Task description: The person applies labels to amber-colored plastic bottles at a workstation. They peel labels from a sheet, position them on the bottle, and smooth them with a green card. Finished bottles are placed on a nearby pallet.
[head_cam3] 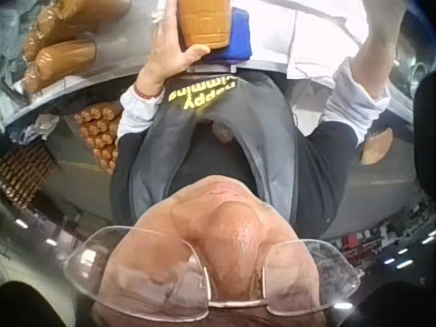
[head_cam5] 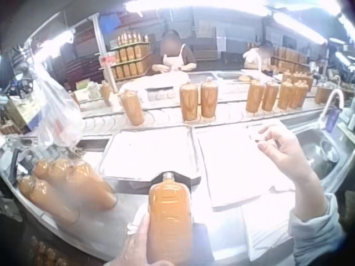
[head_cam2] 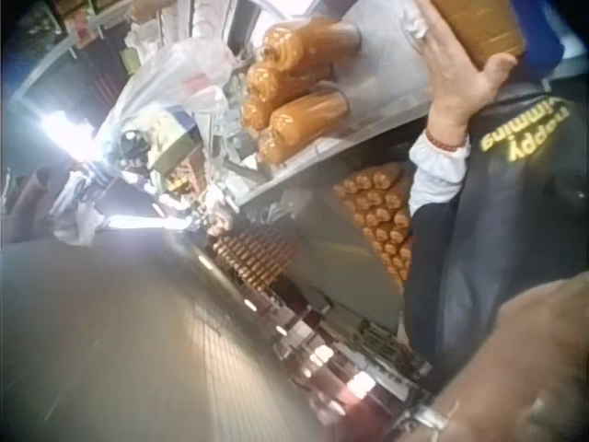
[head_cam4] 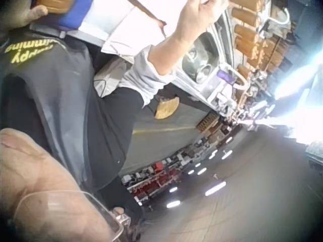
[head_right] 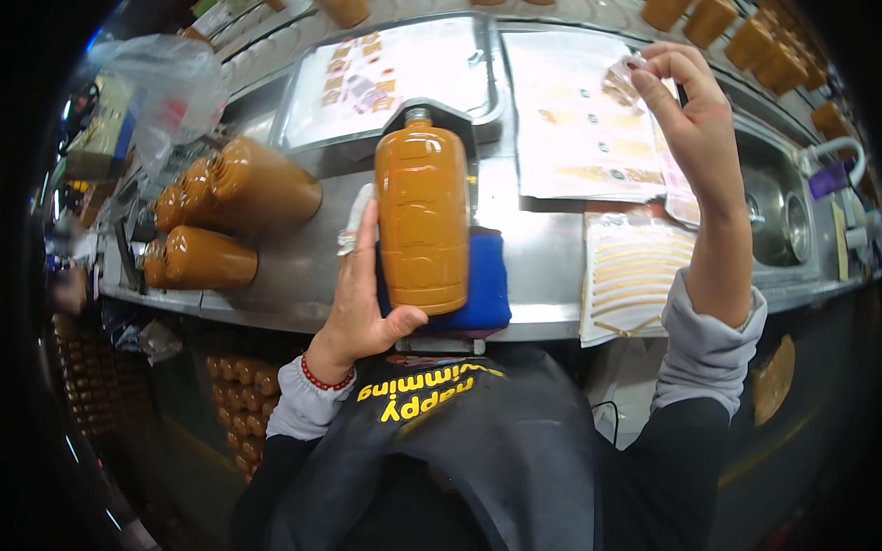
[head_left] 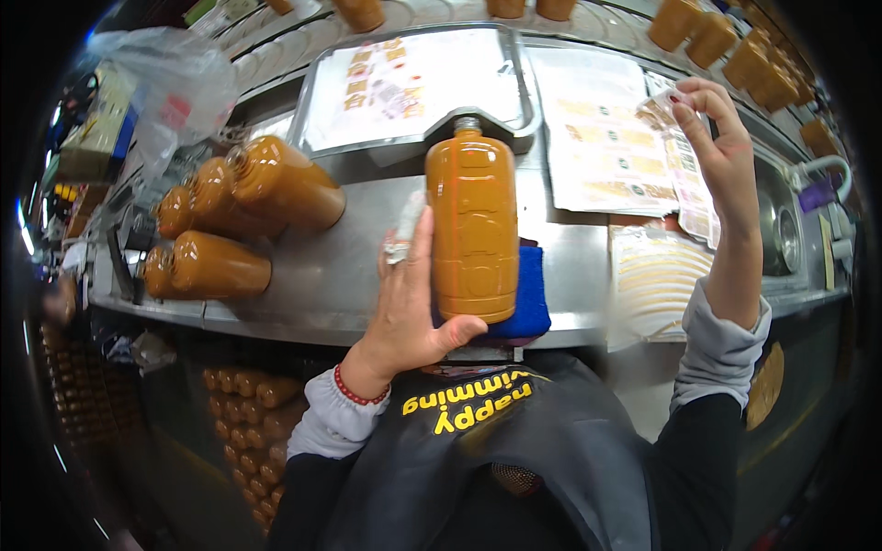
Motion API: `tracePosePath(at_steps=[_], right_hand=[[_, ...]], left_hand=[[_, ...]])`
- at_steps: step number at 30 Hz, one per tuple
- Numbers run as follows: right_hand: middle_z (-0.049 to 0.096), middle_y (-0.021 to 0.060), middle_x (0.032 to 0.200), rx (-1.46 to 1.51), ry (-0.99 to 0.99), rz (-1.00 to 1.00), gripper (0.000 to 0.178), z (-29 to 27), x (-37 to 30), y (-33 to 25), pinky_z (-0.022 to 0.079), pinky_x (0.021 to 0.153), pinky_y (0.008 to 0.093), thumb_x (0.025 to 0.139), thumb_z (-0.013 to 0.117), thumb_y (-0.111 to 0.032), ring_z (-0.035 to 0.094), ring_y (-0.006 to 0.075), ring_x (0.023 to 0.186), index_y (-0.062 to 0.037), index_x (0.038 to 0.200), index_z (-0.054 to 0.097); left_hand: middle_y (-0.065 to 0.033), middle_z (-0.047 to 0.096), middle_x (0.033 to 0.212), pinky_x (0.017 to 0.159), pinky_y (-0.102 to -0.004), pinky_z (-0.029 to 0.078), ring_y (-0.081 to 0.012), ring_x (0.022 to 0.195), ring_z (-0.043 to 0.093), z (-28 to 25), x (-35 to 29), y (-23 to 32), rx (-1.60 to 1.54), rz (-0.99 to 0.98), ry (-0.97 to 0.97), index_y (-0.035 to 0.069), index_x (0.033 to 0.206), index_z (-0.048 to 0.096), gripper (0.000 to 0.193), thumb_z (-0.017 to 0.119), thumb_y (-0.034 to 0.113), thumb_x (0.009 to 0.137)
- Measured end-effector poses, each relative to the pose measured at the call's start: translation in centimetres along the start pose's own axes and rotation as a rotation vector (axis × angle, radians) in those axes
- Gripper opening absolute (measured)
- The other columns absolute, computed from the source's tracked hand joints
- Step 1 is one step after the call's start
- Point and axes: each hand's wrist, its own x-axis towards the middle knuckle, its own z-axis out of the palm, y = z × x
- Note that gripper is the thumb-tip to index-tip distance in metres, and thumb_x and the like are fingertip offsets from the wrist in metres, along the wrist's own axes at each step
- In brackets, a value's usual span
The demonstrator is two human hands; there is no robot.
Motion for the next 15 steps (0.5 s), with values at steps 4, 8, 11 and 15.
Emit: tracePosePath(at_steps=[4, 8, 11, 15], right_hand=[[0.061, 0.0100, 0.120, -0.121, -0.147, -0.052, 0.014, 2.6, -0.4, -2.7, 0.041, 0.102, 0.0317, 0.099, 0.066, -0.012, 0.057, 0.0205, 0.114, -0.0010, 0.095, 0.058], [0.062, 0.0105, 0.114, 0.044, -0.197, -0.133, 0.011, 4.5, -0.6, -6.7, 0.045, 0.072, 0.0256, 0.095, 0.066, -0.009, 0.059, 0.0146, 0.092, -0.0006, 0.089, 0.061], [0.063, 0.0112, 0.114, 0.170, -0.276, -0.167, 0.010, 4.5, -0.4, -9.7, 0.045, 0.072, 0.0255, 0.093, 0.068, -0.008, 0.060, 0.0150, 0.091, -0.0012, 0.089, 0.061], [0.061, 0.0152, 0.119, 0.337, -0.447, -0.078, 0.012, 5.4, 0.7, -12.5, 0.045, 0.096, 0.0355, 0.096, 0.064, -0.009, 0.058, 0.0231, 0.112, -0.0028, 0.088, 0.056]], left_hand=[[-0.0297, 0.026, 0.161, 0.121, -0.0608, 0.010, -0.0414, 0.152, 0.025, 0.5, -0.4, 0.1, 0.132, 0.010, -0.018, -0.005, 0.159, 0.009, 0.128, 0.079, 0.061, 0.076], [-0.0269, 0.028, 0.161, 0.120, -0.0623, 0.010, -0.0408, 0.151, 0.028, 1.9, -0.8, -1.6, 0.033, 0.034, 0.050, -0.001, 0.161, 0.007, 0.132, 0.085, 0.056, 0.071], [-0.0271, 0.032, 0.159, 0.120, -0.0608, 0.013, -0.0419, 0.149, 0.032, 1.6, -0.9, -1.8, 0.020, 0.042, 0.039, -0.001, 0.161, 0.007, 0.136, 0.087, 0.055, 0.067], [-0.0289, 0.031, 0.159, 0.122, -0.0575, 0.015, -0.0445, 0.149, 0.029, 1.6, -0.5, -2.0, -0.046, 0.064, 0.063, -0.003, 0.161, 0.007, 0.132, 0.087, 0.046, 0.069]])
